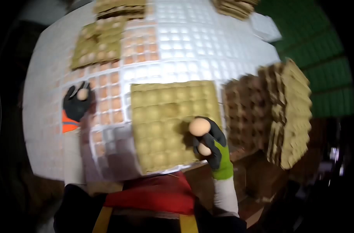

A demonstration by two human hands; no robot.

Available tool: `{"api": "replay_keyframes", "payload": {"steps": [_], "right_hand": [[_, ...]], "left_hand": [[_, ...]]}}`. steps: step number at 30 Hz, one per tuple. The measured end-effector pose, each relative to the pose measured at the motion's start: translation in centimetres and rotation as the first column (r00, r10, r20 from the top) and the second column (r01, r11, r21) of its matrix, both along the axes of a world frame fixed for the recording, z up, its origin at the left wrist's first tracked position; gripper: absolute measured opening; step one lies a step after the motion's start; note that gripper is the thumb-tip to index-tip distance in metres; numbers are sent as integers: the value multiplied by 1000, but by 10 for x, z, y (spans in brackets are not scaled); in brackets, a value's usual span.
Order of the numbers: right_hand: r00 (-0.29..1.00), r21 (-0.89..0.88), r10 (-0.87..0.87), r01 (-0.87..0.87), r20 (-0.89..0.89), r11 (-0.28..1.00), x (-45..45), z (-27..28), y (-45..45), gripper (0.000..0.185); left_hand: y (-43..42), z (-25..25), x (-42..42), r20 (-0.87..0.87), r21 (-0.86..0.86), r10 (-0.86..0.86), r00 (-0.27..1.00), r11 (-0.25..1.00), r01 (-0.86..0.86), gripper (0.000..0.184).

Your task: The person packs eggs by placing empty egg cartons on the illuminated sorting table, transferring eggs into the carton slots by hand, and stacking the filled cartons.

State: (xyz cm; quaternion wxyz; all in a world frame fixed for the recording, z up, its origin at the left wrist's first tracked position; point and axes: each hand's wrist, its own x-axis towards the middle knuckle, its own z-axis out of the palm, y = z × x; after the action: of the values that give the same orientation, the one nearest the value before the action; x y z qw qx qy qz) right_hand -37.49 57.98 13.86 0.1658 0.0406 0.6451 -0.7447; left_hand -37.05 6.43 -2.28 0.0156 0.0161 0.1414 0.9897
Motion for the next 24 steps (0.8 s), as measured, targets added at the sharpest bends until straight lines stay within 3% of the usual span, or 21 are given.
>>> {"api": "replay_keyframes", "payload": {"steps": [1,2,3,4,5,7,9,11,12,13,15,17,18,19,20,21,23,24], "right_hand": [[994,-74,97,-93,54,993,4,8,-18,52],[975,-144,196,-180,106,973,8,17,-35,54],[957,-173,262,-240,122,955,17,18,-54,56],[924,-193,361,-333,130,923,26,18,-75,57],[897,-193,425,-398,123,897,33,20,-86,58],[811,-176,554,-527,186,831,57,18,-119,56],[667,-171,703,-684,245,709,76,4,-151,53],[522,-161,763,-775,381,611,97,-22,-185,50],[576,-104,737,-759,353,643,110,-45,-201,47],[629,-49,710,-737,317,674,121,-68,-213,45],[733,147,662,-681,161,718,131,-98,-239,43],[763,314,643,-594,-74,741,133,-109,-259,47],[711,443,692,-585,-122,679,133,-102,-262,47],[708,454,697,-586,-117,671,137,-97,-263,47],[668,472,730,-602,-145,644,141,-93,-265,47],[623,485,764,-622,-169,615,145,-92,-269,47],[491,622,829,-569,-267,538,158,-97,-283,44],[391,695,835,-471,-388,543,165,-115,-293,41]], "left_hand": [[17,13,25,58,-312,148,987,942,-123,44],[38,37,49,-76,-922,371,925,328,-208,43],[50,62,78,-178,-981,446,877,-149,-123,43],[61,88,104,-195,-940,506,840,-340,-14,42],[72,113,120,-160,-939,635,756,-334,82,41],[68,135,168,249,-967,782,571,167,193,40],[59,93,222,246,-829,854,458,431,-357,37],[51,38,271,191,-915,843,503,338,-220,35],[51,13,288,135,-955,839,528,253,-157,34],[65,0,290,19,-989,826,563,97,-108,34],[96,23,257,-365,-904,700,614,-424,-55,29],[102,21,243,-370,-865,586,721,-501,-37,30],[93,21,241,-399,-789,473,785,-614,-32,31],[86,23,239,-410,-698,353,841,-715,-40,32],[83,34,244,-412,-750,461,786,-662,-5,29],[81,34,251,-464,-824,605,647,-563,-64,25],[63,25,280,-338,-921,814,473,-390,13,25],[50,12,298,-354,-920,831,430,-392,1,25]]}}
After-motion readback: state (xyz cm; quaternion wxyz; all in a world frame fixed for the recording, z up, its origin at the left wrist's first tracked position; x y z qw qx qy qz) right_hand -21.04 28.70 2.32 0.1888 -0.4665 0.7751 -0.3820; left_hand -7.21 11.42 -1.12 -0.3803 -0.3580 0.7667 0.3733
